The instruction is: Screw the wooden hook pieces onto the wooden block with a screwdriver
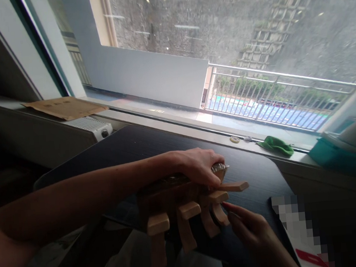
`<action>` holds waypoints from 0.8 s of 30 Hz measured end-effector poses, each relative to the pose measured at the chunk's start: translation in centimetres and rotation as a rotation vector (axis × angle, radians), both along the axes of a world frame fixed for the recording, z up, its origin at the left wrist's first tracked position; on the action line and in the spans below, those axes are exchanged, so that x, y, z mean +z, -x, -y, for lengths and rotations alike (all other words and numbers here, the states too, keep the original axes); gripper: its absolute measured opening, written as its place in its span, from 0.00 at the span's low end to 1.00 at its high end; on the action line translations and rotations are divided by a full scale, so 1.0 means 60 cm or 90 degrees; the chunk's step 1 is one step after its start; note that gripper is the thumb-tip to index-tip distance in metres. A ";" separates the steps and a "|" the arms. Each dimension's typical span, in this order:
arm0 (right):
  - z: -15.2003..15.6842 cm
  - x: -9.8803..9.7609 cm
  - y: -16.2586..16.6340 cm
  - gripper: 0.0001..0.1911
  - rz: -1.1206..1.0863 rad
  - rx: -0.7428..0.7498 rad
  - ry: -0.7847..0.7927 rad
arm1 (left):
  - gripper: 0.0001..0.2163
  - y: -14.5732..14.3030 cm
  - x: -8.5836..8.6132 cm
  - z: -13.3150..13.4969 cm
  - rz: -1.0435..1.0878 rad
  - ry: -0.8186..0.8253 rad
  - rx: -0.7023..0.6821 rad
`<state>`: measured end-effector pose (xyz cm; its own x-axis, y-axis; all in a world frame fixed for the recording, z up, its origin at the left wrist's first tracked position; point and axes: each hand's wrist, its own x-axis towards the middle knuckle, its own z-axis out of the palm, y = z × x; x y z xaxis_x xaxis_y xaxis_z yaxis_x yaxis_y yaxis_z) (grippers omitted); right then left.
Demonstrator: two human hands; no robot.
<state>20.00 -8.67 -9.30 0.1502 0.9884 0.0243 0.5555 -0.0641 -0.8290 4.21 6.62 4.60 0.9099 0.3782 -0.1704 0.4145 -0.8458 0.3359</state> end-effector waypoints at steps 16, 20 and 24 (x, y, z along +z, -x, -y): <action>0.024 -0.001 0.006 0.24 -0.235 -0.126 -0.014 | 0.24 -0.002 -0.011 -0.013 0.001 0.023 0.025; 0.025 -0.006 0.016 0.21 -0.332 -0.207 -0.029 | 0.24 -0.002 -0.011 -0.012 0.001 0.017 0.029; 0.025 0.004 0.017 0.20 -0.436 -0.181 -0.009 | 0.24 -0.001 -0.012 -0.015 0.006 0.023 0.034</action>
